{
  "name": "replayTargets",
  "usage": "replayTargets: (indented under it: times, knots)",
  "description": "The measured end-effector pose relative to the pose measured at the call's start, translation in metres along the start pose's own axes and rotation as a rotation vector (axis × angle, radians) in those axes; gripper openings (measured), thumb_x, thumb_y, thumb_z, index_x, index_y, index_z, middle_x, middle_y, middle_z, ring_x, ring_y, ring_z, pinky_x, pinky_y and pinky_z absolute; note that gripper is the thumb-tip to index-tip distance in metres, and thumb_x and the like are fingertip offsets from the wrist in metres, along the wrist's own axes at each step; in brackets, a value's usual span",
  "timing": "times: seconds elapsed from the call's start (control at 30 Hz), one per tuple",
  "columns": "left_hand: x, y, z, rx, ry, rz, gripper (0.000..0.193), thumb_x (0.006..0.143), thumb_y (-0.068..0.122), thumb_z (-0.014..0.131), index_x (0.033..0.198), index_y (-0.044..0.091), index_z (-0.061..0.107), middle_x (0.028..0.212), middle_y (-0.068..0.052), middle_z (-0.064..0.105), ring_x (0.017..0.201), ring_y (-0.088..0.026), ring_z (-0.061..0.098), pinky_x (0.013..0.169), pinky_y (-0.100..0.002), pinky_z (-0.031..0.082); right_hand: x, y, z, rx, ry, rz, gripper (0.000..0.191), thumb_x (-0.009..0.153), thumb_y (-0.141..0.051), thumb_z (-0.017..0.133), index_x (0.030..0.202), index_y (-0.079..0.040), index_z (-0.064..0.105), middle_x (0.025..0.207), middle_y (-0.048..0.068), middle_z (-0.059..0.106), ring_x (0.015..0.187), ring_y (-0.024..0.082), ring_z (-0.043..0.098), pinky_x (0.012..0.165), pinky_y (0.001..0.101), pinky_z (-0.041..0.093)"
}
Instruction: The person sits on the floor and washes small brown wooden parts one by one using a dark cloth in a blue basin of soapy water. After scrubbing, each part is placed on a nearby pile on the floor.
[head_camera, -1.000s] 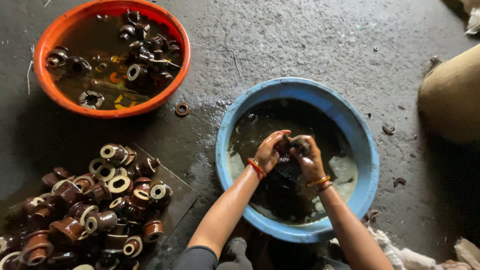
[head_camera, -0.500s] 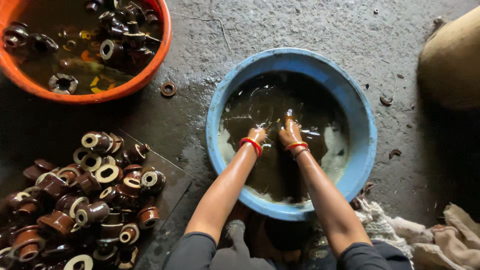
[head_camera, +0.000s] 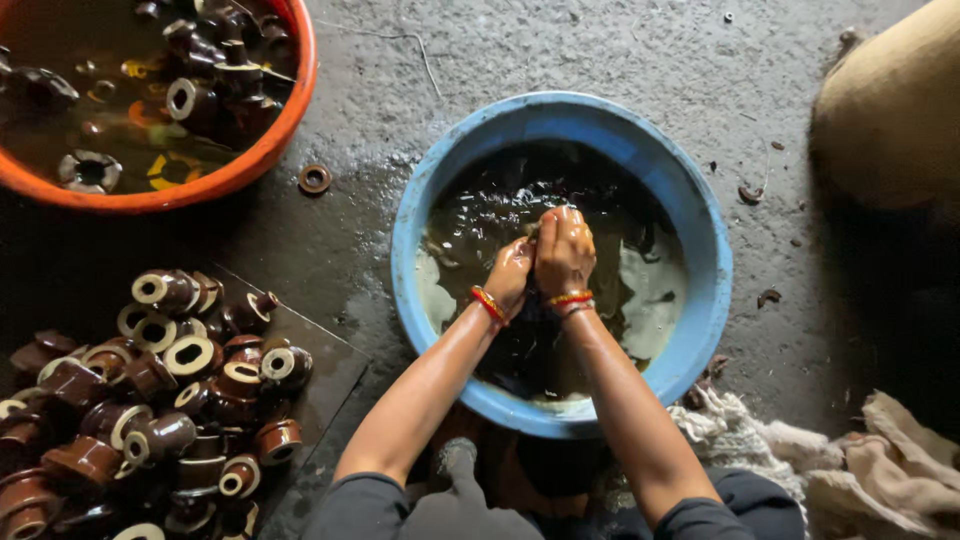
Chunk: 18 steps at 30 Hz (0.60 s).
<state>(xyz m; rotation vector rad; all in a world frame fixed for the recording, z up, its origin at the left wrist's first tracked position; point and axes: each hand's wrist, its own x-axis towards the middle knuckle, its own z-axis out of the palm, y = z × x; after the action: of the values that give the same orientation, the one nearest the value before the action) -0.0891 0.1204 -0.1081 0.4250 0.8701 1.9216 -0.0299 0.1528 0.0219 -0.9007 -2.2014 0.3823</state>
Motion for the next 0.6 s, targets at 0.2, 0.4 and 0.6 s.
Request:
replayTargets:
  times: [0.2,0.4,0.6]
  knots:
    - [0.000,-0.009,-0.010,-0.210,-0.055,-0.031,0.009,0.109,0.012,0.059,0.104,0.007,0.065,0.098,0.003,0.064,0.091,-0.006,0.057,0.084,-0.025,0.048,0.018,0.015,0.005,0.249,0.109,0.168,0.031,0.111,-0.022,0.047,0.091,-0.002,0.058,0.081,0.018,0.062,0.072,0.039,0.061,0.065,0.0449,0.046]
    - [-0.003,0.022,0.002,-0.287,-0.112,-0.074,0.018,0.110,0.021,0.056,0.106,0.006,0.066,0.099,0.000,0.067,0.090,-0.010,0.061,0.084,-0.029,0.052,0.034,0.015,-0.001,0.305,0.155,0.388,0.026,0.107,-0.023,0.057,0.094,-0.002,0.063,0.080,0.014,0.067,0.070,0.030,0.066,0.063,0.0408,0.050]
    - [-0.008,0.052,0.003,-0.435,0.069,-0.237,0.035,0.105,0.033,0.046,0.117,0.006,0.066,0.112,-0.009,0.072,0.101,-0.023,0.070,0.086,-0.041,0.061,0.008,0.069,-0.016,0.886,0.126,0.649,0.021,0.102,-0.021,0.063,0.111,-0.003,0.068,0.095,0.006,0.069,0.082,0.021,0.067,0.075,0.0346,0.056]
